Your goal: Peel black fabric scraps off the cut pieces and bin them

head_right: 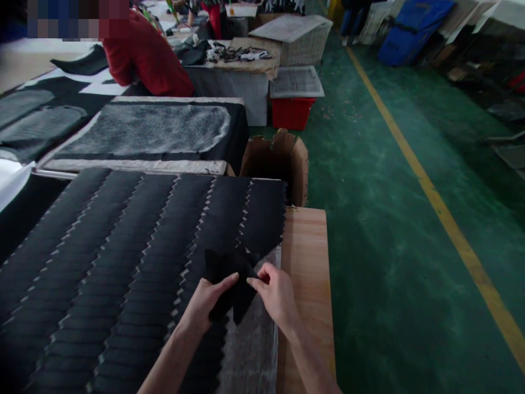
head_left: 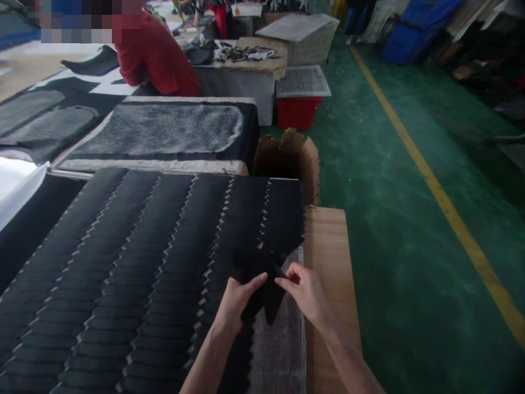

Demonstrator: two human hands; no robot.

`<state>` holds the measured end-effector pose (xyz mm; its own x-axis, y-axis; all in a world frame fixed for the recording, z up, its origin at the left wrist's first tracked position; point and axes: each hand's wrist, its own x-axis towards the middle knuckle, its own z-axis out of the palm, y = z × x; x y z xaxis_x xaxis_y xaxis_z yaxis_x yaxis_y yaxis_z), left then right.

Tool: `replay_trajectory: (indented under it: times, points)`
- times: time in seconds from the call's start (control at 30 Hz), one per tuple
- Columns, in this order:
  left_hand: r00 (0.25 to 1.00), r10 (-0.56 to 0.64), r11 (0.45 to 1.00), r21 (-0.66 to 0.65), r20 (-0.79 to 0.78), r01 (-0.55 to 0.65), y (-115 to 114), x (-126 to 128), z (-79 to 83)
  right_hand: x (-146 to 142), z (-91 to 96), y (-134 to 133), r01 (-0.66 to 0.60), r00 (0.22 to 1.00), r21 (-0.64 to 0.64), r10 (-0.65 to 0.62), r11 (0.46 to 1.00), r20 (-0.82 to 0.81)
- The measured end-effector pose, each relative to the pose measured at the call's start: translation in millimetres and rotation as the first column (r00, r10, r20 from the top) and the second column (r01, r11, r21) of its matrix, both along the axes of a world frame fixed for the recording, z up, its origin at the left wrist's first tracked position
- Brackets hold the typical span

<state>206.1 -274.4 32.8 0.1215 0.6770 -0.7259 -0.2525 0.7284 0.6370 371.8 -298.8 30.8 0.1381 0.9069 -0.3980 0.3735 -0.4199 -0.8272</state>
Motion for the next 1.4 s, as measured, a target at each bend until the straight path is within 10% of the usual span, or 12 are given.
replay_trajectory:
  times: [0.13,0.27,0.5,0.77,0.97,1.13,1.4]
  points:
    - [1.0,0.004,0.998,-0.057,0.022,-0.003,-8,-1,2.5,-1,-9.7,-7,0.048,0.988,-0.05,-0.054,0.998,-0.144]
    - [0.999,0.032,0.997,-0.07,0.019,-0.03,-13,-4,0.0,-3,-6.3,-21,0.039,0.996,0.122,-0.049,0.992,0.08]
    - [1.0,0.024,1.0,-0.002,0.015,-0.024,-14,-7,3.1,-13,15.0,-40,-0.498,0.821,0.403,0.268,0.768,0.503]
    - [0.995,0.094,0.995,-0.036,-0.011,-0.095,-12,-7,5.1,-9,18.7,-42,-0.037,0.999,0.399,0.03,0.916,0.024]
    - [0.999,0.032,0.992,-0.122,0.04,-0.027,-20,-35,6.0,4,12.2,-32,0.567,0.77,0.034,-0.516,0.823,-0.375]
    - [0.997,-0.064,0.992,-0.103,0.035,0.067,-28,-24,5.0,-8,-4.9,-26,0.447,0.672,-0.149,-0.441,0.882,-0.594]
    - [0.95,-0.144,0.897,0.369,-0.276,0.243,-19,0,-13.3,17,-31.4,-3,0.225,0.925,-0.037,-0.225,0.974,-0.306]
